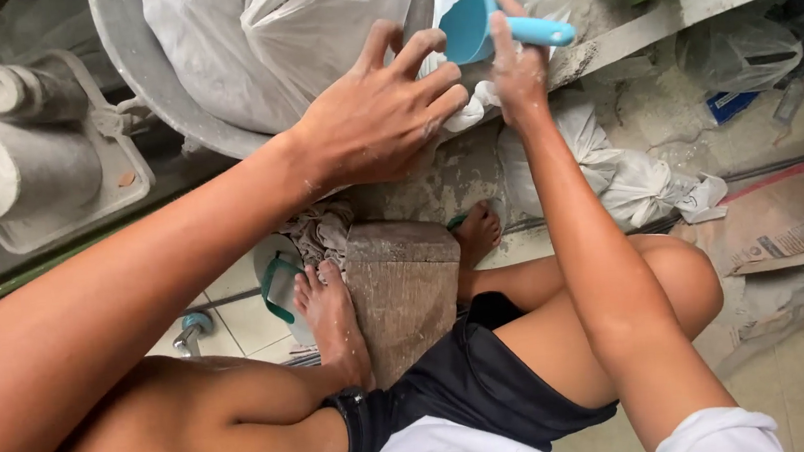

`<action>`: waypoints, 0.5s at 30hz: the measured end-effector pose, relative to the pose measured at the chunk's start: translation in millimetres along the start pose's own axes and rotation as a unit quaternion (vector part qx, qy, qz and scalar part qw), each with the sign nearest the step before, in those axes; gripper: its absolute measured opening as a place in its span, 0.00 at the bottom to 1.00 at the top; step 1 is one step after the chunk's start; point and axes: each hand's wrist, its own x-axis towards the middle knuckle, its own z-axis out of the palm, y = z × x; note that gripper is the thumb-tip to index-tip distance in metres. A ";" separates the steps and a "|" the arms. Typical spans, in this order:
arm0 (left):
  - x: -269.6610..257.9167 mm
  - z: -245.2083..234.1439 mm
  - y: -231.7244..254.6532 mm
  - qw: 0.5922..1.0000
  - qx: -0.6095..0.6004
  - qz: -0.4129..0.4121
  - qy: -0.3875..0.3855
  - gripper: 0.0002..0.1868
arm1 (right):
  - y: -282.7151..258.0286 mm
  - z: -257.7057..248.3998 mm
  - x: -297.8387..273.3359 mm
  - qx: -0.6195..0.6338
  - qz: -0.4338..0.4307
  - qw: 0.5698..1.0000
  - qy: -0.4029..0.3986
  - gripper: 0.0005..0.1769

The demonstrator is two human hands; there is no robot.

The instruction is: The person scoops a gray granular substance from a white plastic bag using a blue dustpan and pours it into a larger white bag placed inside a metal basin. The person repeats this scooping and pouring action multiple times to transfer the material between the two bags.

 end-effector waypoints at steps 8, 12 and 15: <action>0.8 -6.4 -1.9 0.999 0.034 0.002 0.033 0.15 | 2.4 -11.8 11.0 0.320 0.279 0.878 0.220 0.39; 0.3 -8.5 -1.5 0.999 0.021 0.000 0.035 0.15 | 38.4 -35.2 16.6 0.305 0.154 0.929 0.145 0.35; 1.1 -5.6 -1.2 1.000 0.005 -0.001 0.029 0.14 | 40.9 -52.3 14.9 0.160 -0.047 0.985 0.047 0.32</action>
